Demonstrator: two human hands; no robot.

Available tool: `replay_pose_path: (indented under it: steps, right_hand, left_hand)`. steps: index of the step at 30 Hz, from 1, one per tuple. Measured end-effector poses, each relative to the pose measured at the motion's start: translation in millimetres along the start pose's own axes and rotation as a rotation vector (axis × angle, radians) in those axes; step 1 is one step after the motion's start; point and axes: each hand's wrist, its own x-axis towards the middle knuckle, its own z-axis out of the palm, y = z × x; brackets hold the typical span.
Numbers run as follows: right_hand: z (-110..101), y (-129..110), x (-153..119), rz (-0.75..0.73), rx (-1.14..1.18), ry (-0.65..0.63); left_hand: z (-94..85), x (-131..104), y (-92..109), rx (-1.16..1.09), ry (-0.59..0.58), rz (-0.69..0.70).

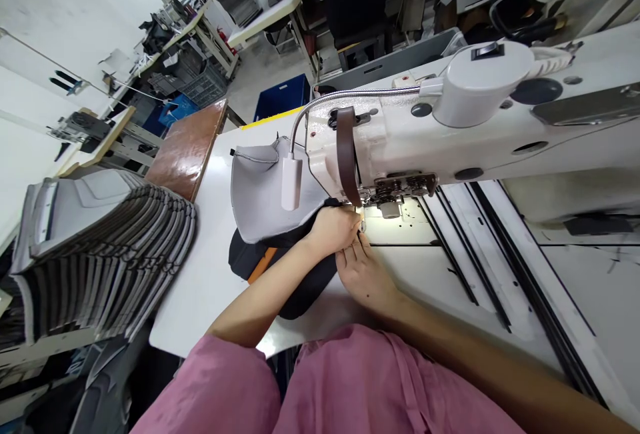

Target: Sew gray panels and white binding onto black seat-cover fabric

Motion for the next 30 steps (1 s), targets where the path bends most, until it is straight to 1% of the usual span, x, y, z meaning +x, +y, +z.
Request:
replay_pose_path:
  steps: [3, 10, 12, 17, 22, 25, 27, 30]
  right_hand:
    - [0, 2, 0, -0.017, 0.022, -0.025]
    - [-2, 12, 6, -0.021, 0.182, -0.167]
    - [-1, 14, 7, -0.013, 0.203, -0.186]
    - [2, 14, 7, 0.009, 0.2, -0.176]
    - [2, 14, 6, 0.019, 0.216, -0.146]
    - [2, 13, 5, 0.022, 0.213, -0.125]
    - [2, 11, 4, 0.011, 0.196, -0.12]
    - [4, 8, 2, 0.0, 0.168, -0.118]
  left_hand:
    - [-0.7, -2, 2, 0.006, -0.004, -0.043]
    - [5.7, -5, -5, -0.057, 0.13, -0.119]
    - [7.8, -5, -7, -0.091, 0.156, -0.151]
    - [10.9, -5, -9, -0.17, 0.199, -0.159]
    - [12.6, -3, -7, -0.132, 0.216, -0.175]
    - [16.6, -6, -8, -0.161, 0.235, -0.173]
    - [22.1, -10, -9, -0.229, 0.281, -0.164]
    - [33.0, -20, -10, -0.397, 0.409, -0.143]
